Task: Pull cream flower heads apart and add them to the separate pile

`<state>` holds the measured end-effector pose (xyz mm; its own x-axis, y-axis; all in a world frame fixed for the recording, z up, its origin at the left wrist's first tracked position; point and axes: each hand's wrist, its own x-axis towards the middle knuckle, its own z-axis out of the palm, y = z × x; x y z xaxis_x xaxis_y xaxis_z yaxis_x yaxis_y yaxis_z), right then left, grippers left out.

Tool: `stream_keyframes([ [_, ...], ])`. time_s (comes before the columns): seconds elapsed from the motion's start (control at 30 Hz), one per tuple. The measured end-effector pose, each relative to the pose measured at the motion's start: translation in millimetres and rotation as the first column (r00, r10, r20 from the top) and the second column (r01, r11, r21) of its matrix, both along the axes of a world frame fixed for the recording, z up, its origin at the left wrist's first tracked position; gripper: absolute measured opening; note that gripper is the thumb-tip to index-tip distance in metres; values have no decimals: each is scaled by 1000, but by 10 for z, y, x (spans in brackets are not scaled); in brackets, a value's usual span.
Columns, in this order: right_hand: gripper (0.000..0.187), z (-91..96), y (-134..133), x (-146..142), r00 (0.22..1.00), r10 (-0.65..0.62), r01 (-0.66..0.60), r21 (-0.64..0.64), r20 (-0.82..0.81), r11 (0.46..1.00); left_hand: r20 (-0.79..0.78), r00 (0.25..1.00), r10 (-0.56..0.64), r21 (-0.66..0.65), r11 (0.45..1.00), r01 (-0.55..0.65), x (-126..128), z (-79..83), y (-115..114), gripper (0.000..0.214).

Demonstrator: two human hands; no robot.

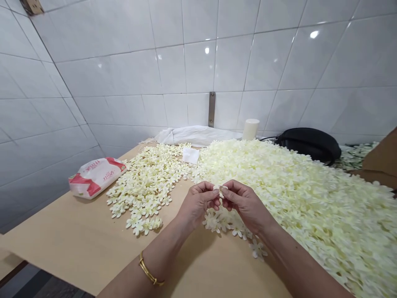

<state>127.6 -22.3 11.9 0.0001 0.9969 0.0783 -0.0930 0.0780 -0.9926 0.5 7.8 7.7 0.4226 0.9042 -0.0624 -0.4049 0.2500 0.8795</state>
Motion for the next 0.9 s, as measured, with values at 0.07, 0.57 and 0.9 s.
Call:
stream_keyframes([
  [0.07,24,-7,-12,-15,995,-15,12,29,99,1000,-46,999,19,45,999,-17,-14,-25,-15,23],
  [0.57,21,21,-47,-26,912,-147,112,112,382,987,-169,977,131,248,965,-87,49,-55,-113,19],
  [0.9,28,-34,-1,34,886,-243,195,159,395,968,-204,926,318,283,925,-256,39,10,-140,15],
])
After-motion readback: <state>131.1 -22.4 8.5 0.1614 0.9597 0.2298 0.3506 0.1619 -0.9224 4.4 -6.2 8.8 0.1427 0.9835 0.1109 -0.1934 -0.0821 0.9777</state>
